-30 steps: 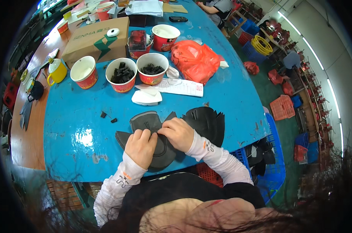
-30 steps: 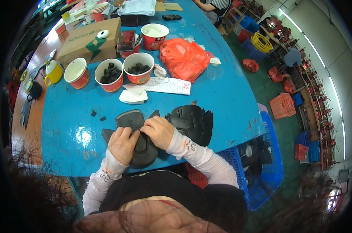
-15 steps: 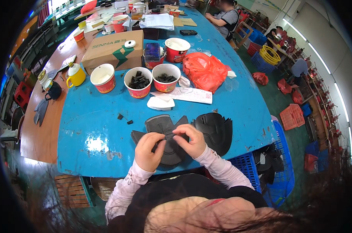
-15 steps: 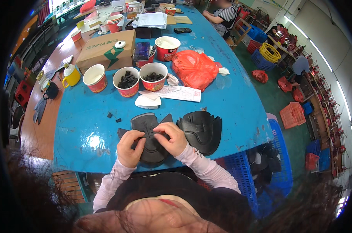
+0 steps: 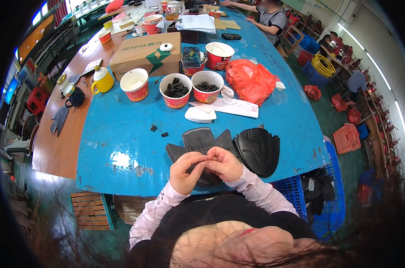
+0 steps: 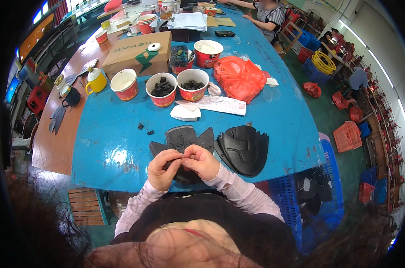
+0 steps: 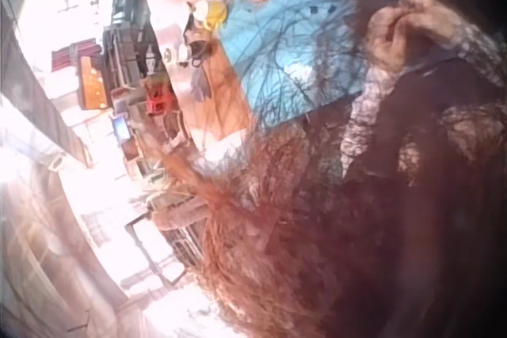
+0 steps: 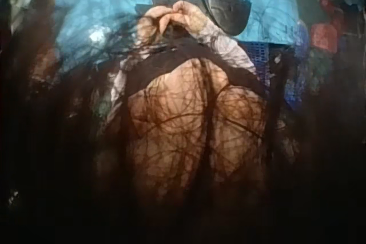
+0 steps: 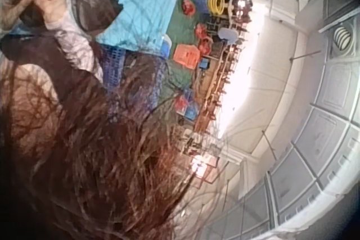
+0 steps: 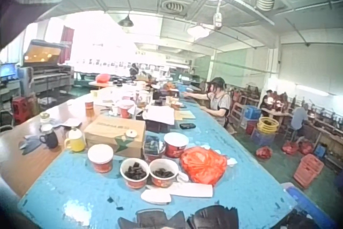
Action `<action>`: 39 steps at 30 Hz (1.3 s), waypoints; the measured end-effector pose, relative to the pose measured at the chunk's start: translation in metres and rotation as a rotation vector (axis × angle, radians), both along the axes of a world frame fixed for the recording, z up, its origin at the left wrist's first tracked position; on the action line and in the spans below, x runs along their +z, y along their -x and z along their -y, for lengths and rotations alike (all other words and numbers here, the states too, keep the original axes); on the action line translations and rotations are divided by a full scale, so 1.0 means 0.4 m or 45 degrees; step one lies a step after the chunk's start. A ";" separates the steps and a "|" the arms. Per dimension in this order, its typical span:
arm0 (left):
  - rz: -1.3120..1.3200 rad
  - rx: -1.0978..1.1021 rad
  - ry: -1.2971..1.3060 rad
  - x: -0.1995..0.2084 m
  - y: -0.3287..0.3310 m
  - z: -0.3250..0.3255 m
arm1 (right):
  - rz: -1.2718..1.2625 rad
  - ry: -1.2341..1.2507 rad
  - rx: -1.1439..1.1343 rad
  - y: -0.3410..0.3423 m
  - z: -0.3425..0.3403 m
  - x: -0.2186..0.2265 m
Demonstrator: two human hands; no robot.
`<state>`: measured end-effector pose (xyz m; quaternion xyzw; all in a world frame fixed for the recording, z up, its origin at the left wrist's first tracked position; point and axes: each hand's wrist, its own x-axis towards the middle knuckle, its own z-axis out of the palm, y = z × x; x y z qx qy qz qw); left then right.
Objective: Manually attaching small leather components to a shoe upper part using plastic clips or rivets.
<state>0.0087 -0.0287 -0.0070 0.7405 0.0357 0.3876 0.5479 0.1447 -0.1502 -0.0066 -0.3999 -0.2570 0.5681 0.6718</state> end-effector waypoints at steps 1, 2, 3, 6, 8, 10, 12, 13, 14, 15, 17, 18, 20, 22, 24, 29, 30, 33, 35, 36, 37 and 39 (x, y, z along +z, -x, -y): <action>-0.003 0.009 0.000 0.004 0.000 -0.001 | -0.003 0.000 0.009 0.015 0.000 0.001; 0.010 0.053 -0.087 0.012 0.001 -0.001 | 0.234 -0.026 -0.131 0.036 0.001 0.005; 0.022 0.092 -0.170 0.018 0.002 0.000 | 0.470 -0.050 -0.276 0.048 0.003 0.008; 0.047 0.155 -0.392 0.032 0.003 -0.009 | 0.333 -0.063 -0.213 0.039 0.002 -0.017; 0.053 0.134 -0.444 0.038 0.005 -0.018 | 0.247 -0.084 -0.181 0.033 0.003 -0.021; 0.057 0.108 -0.496 0.042 0.014 -0.028 | 0.122 -0.031 -0.061 0.025 0.008 -0.014; -0.001 0.073 -0.553 0.045 0.025 -0.035 | 0.196 -0.025 -0.068 0.020 0.011 0.002; -0.005 0.075 -0.550 0.042 0.030 -0.039 | 0.274 -0.019 -0.078 0.017 0.014 0.011; -0.053 0.073 -0.542 0.039 0.035 -0.045 | 0.390 0.053 -0.111 0.010 0.016 0.022; -0.101 0.072 -0.535 0.034 0.040 -0.050 | 0.387 0.055 -0.108 0.003 0.013 0.022; -0.127 0.174 -0.593 0.015 0.045 -0.060 | 1.214 -0.005 -0.269 -0.009 0.007 0.020; -0.143 0.276 -0.659 0.009 0.044 -0.067 | 1.334 0.017 -0.277 -0.018 0.000 0.025; -0.193 0.288 -0.716 0.004 0.052 -0.073 | 1.513 -0.054 -0.334 -0.030 -0.013 0.003; -0.249 0.297 -0.768 0.001 0.055 -0.070 | 1.824 -0.227 -0.432 -0.045 -0.034 -0.007; -0.304 0.299 -0.868 0.003 0.055 -0.063 | 1.851 -0.257 -0.404 -0.055 -0.049 -0.011; -0.394 0.313 -0.933 -0.002 0.040 -0.071 | 2.028 -0.235 -0.420 -0.092 -0.074 -0.032; -0.396 0.344 -0.984 0.008 0.040 -0.073 | 1.977 -0.194 -0.428 -0.099 -0.075 -0.030; -0.446 0.367 -1.029 0.010 0.027 -0.076 | 1.789 -0.130 -0.453 -0.125 -0.075 -0.030; -0.476 0.365 -1.035 0.000 0.032 -0.071 | 1.765 -0.091 -0.426 -0.121 -0.078 -0.024; -0.490 0.369 -1.038 -0.003 0.034 -0.070 | 1.795 -0.107 -0.396 -0.118 -0.080 -0.023; -0.499 0.373 -1.044 -0.005 0.036 -0.068 | 1.827 -0.127 -0.368 -0.115 -0.083 -0.021; -0.510 0.370 -1.042 -0.010 0.038 -0.064 | 1.843 -0.128 -0.343 -0.106 -0.093 -0.017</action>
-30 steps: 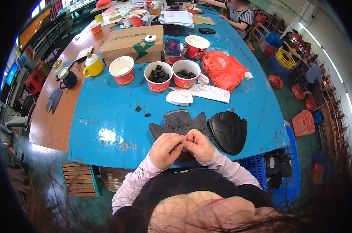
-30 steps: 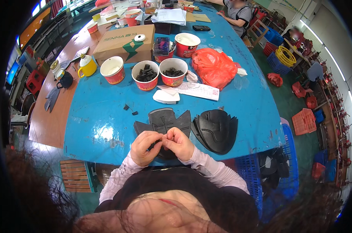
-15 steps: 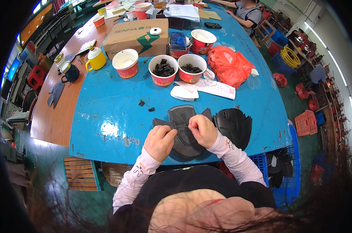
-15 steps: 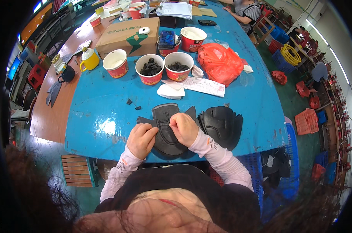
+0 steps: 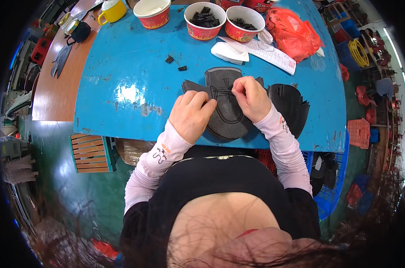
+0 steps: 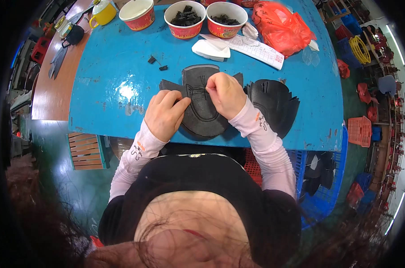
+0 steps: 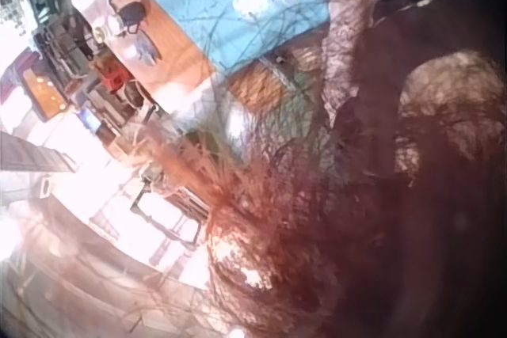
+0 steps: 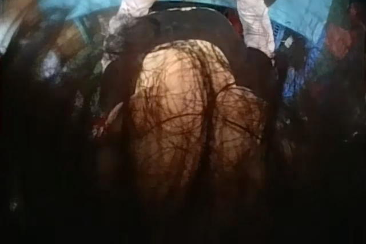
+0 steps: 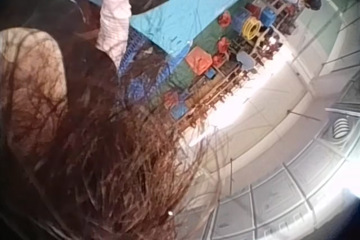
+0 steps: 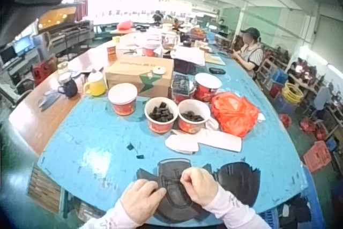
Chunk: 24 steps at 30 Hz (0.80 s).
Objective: Manually attaching small leather components to a shoe upper part using plastic clips or rivets.
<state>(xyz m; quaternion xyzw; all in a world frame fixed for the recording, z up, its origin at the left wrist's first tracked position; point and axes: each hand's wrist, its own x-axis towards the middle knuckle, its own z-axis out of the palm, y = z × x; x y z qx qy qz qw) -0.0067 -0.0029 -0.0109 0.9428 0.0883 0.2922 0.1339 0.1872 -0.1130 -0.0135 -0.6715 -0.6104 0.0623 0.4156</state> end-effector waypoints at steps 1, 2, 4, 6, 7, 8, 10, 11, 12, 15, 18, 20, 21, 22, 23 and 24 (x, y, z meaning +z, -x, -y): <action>-0.003 0.002 -0.002 -0.001 0.001 0.001 | 0.066 0.002 0.070 0.003 -0.005 0.002; -0.004 0.002 -0.002 -0.001 0.001 0.001 | 0.133 0.003 0.140 0.006 -0.009 0.002; -0.011 0.000 -0.006 -0.001 0.006 0.006 | 0.165 0.005 0.175 0.014 -0.007 -0.001; -0.015 0.000 -0.002 -0.003 0.009 0.009 | 0.249 0.037 0.175 0.017 -0.006 -0.001; -0.016 0.000 0.001 -0.003 0.010 0.009 | 0.248 0.037 0.177 0.018 -0.006 -0.002; -0.017 0.001 0.002 -0.004 0.009 0.010 | 0.261 0.033 0.175 0.020 -0.005 -0.002; 0.006 0.003 -0.003 -0.004 0.008 0.009 | 0.273 0.027 0.172 0.023 -0.005 -0.002; 0.005 0.003 -0.003 -0.003 0.008 0.009 | 0.303 0.023 0.173 0.025 -0.005 -0.001; -0.005 0.002 -0.001 -0.003 0.007 0.008 | 0.335 0.020 0.172 0.025 -0.006 0.001; -0.028 -0.006 0.018 0.009 0.002 0.002 | 0.361 0.032 0.205 0.016 -0.008 0.005; -0.048 0.010 0.019 0.015 -0.012 0.003 | 0.393 0.043 0.203 0.019 -0.011 0.003; -0.056 0.032 0.004 0.021 -0.022 0.009 | 0.427 0.033 0.202 0.020 -0.013 0.007; -0.124 0.037 -0.049 0.029 -0.028 0.011 | 0.463 0.024 0.198 0.019 -0.015 0.009; -0.192 0.043 -0.103 0.033 -0.032 0.012 | 0.463 0.024 0.195 0.022 -0.015 0.010; -0.192 0.041 -0.103 0.032 -0.032 0.015 | 0.467 0.017 0.176 0.027 -0.016 0.010; -0.212 0.061 -0.134 0.031 -0.030 0.022 | 0.471 0.011 0.158 0.030 -0.014 0.010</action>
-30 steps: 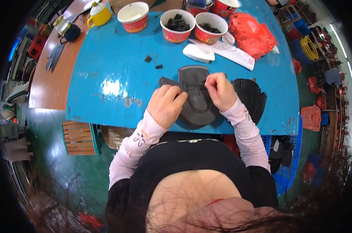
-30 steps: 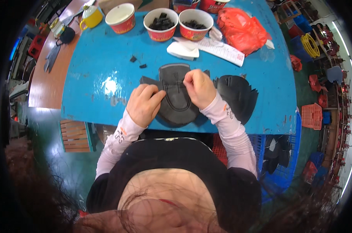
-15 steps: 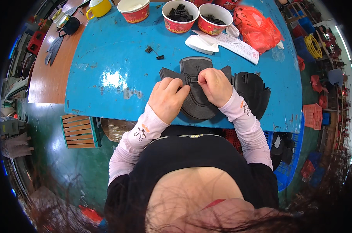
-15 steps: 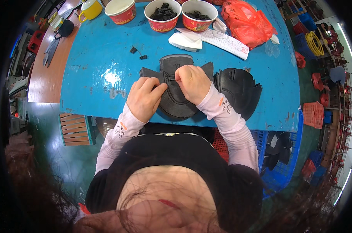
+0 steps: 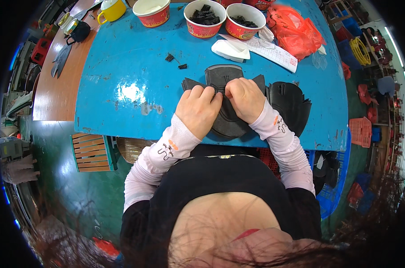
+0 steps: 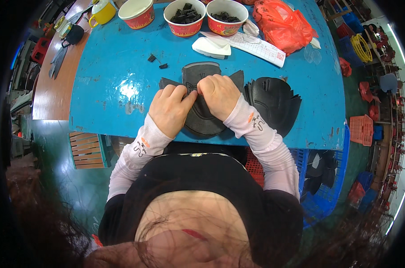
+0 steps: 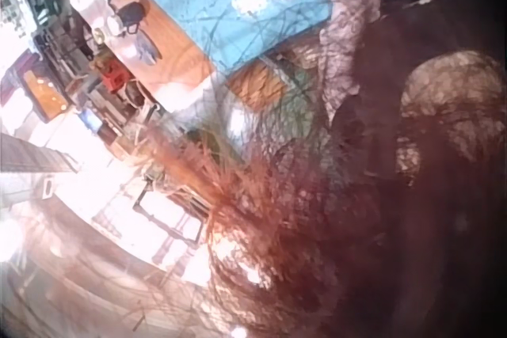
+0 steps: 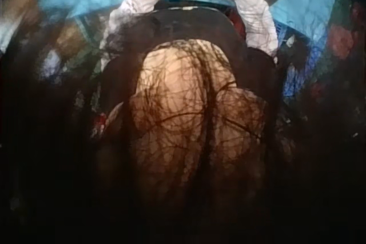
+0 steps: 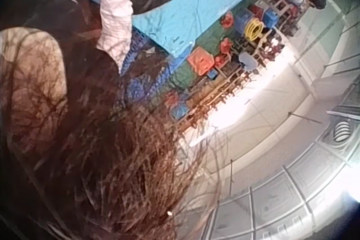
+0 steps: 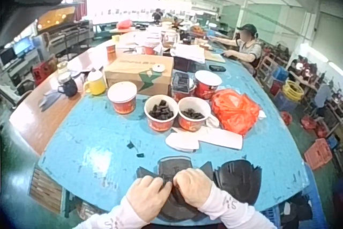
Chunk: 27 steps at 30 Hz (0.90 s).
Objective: Manually attaching small leather components to a shoe upper part using plastic clips or rivets.
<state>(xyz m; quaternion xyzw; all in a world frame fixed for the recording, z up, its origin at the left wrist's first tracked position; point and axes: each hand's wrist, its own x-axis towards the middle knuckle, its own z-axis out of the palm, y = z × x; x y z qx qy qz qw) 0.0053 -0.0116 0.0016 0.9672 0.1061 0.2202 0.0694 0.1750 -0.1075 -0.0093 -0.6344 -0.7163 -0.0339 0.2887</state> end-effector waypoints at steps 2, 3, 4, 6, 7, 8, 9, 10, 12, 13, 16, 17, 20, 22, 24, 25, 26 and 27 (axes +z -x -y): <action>-0.021 0.018 -0.030 -0.005 -0.001 0.007 | -0.023 0.008 -0.025 0.001 0.007 -0.003; -0.006 0.024 -0.033 -0.008 -0.002 0.008 | -0.046 0.014 -0.048 0.002 0.009 -0.004; 0.009 0.029 -0.036 -0.010 -0.002 0.008 | -0.048 0.015 -0.049 0.001 0.013 -0.003; 0.017 0.026 -0.035 -0.010 0.002 0.010 | -0.113 -0.137 -0.163 -0.007 0.026 0.004; 0.027 0.024 -0.034 -0.010 0.003 0.011 | -0.151 -0.163 -0.213 -0.010 0.038 0.011; 0.026 0.027 -0.033 -0.010 0.004 0.010 | -0.153 -0.162 -0.210 -0.017 0.042 0.009; 0.023 0.025 -0.034 -0.011 0.002 0.009 | -0.068 -0.136 -0.232 -0.024 0.048 0.005; 0.020 0.023 -0.034 -0.012 0.001 0.009 | 0.016 -0.109 -0.253 -0.026 0.051 0.004; 0.011 0.021 -0.034 -0.011 0.001 0.008 | 0.047 -0.112 -0.223 -0.006 0.049 0.013; 0.002 0.025 -0.037 -0.010 0.001 0.007 | 0.079 -0.118 -0.186 0.005 0.047 0.018; 0.021 0.018 -0.065 -0.016 -0.006 0.007 | 0.202 -0.072 -0.233 0.012 0.045 0.011; 0.023 0.019 -0.069 -0.011 -0.010 0.004 | 0.203 -0.076 -0.232 0.016 0.042 0.016; -0.069 0.013 -0.069 0.003 0.002 0.011 | 0.393 -0.048 -0.242 0.044 0.050 0.029; -0.096 0.005 -0.114 -0.006 -0.003 0.007 | 0.291 -0.013 -0.224 0.034 0.046 0.021; -0.042 -0.024 -0.058 -0.002 0.000 -0.007 | 0.115 -0.007 -0.241 0.003 0.043 0.011; -0.002 -0.057 0.010 -0.001 0.004 -0.014 | -0.074 0.013 -0.257 -0.007 0.041 0.010; 0.003 -0.049 0.001 -0.001 0.006 -0.020 | -0.069 0.004 -0.249 -0.006 0.042 0.008; 0.142 -0.060 0.154 -0.007 0.013 -0.024 | -0.273 -0.138 -0.324 0.005 0.045 0.007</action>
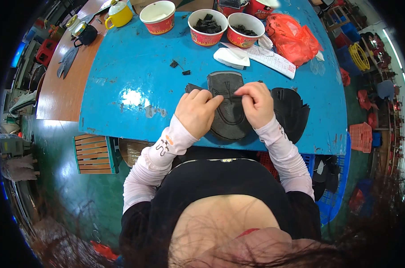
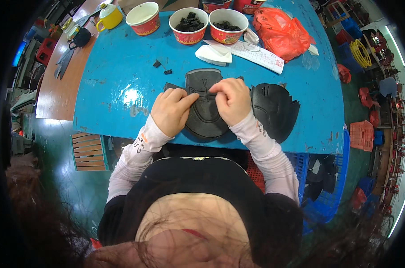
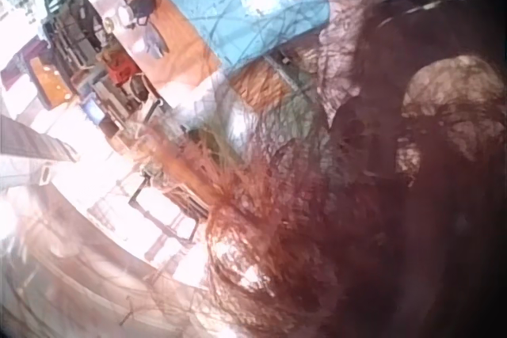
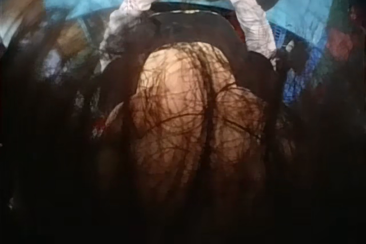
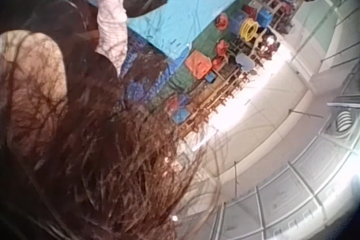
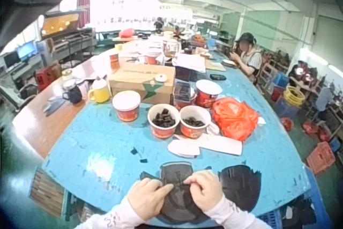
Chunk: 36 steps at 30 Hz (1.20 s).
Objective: Manually attaching small leather components to a shoe upper part using plastic clips or rivets.
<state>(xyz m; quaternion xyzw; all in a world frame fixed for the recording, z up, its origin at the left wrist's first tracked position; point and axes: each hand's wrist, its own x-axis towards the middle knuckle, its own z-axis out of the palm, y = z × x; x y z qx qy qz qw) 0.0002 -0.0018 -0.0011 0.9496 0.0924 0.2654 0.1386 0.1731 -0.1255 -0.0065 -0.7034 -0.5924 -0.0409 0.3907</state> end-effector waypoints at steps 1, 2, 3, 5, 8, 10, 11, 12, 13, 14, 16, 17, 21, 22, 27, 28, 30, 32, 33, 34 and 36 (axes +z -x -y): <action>0.136 -0.011 0.155 -0.005 0.009 -0.005 | -0.192 -0.157 -0.078 0.010 0.001 -0.001; 0.134 0.000 0.149 -0.011 0.021 -0.012 | -0.151 -0.211 -0.126 0.012 0.003 0.000; 0.319 0.077 0.411 -0.015 0.033 -0.021 | -0.130 -0.193 -0.163 0.008 0.012 0.003; 0.493 0.231 0.642 -0.015 0.069 -0.060 | -0.153 -0.306 -0.252 -0.006 0.037 -0.012; 0.339 0.451 0.606 -0.072 0.102 -0.123 | -0.490 -0.445 -0.425 -0.057 0.083 -0.086; 0.230 0.344 0.210 -0.117 0.103 -0.149 | -0.500 -0.454 -0.477 -0.061 0.089 -0.105; 0.232 0.340 0.194 -0.125 0.103 -0.155 | -0.396 -0.477 -0.479 -0.066 0.087 -0.126; 0.149 0.290 0.192 -0.124 0.100 -0.150 | -0.402 -0.494 -0.459 -0.062 0.085 -0.134; 0.066 0.238 0.190 -0.122 0.092 -0.150 | -0.405 -0.511 -0.442 -0.058 0.081 -0.140; 0.052 0.234 0.204 -0.119 0.082 -0.157 | -0.391 -0.521 -0.441 -0.061 0.077 -0.142; 0.126 0.250 0.308 -0.141 0.066 -0.196 | -0.393 -0.529 -0.424 -0.066 0.075 -0.144; 0.208 0.266 0.416 -0.151 0.054 -0.218 | -0.386 -0.536 -0.405 -0.071 0.073 -0.143; 0.062 0.275 0.067 -0.093 -0.046 -0.254 | -0.353 -0.559 -0.408 -0.089 0.075 -0.132; 0.001 0.258 0.008 -0.095 -0.066 -0.262 | -0.304 -0.555 -0.414 -0.087 0.075 -0.123; -0.138 0.294 -0.010 -0.140 -0.045 -0.287 | -0.140 -0.550 -0.393 -0.063 0.073 -0.107; -0.028 0.294 0.076 -0.137 -0.039 -0.279 | -0.153 -0.552 -0.389 -0.058 0.077 -0.104; 0.241 0.281 0.257 -0.110 -0.023 -0.244 | -0.158 -0.559 -0.402 -0.051 0.080 -0.103; 0.394 0.173 0.542 -0.043 0.000 -0.186 | -0.203 -0.542 -0.398 -0.034 0.088 -0.080; 0.385 0.109 0.728 -0.007 0.014 -0.144 | -0.216 -0.547 -0.366 -0.012 0.091 -0.045; 0.363 -0.016 0.836 0.021 0.027 -0.098 | -0.187 -0.521 -0.266 0.008 0.093 -0.003; 0.365 -0.237 0.885 0.052 0.033 -0.018 | -0.350 -0.392 -0.030 0.061 0.096 0.057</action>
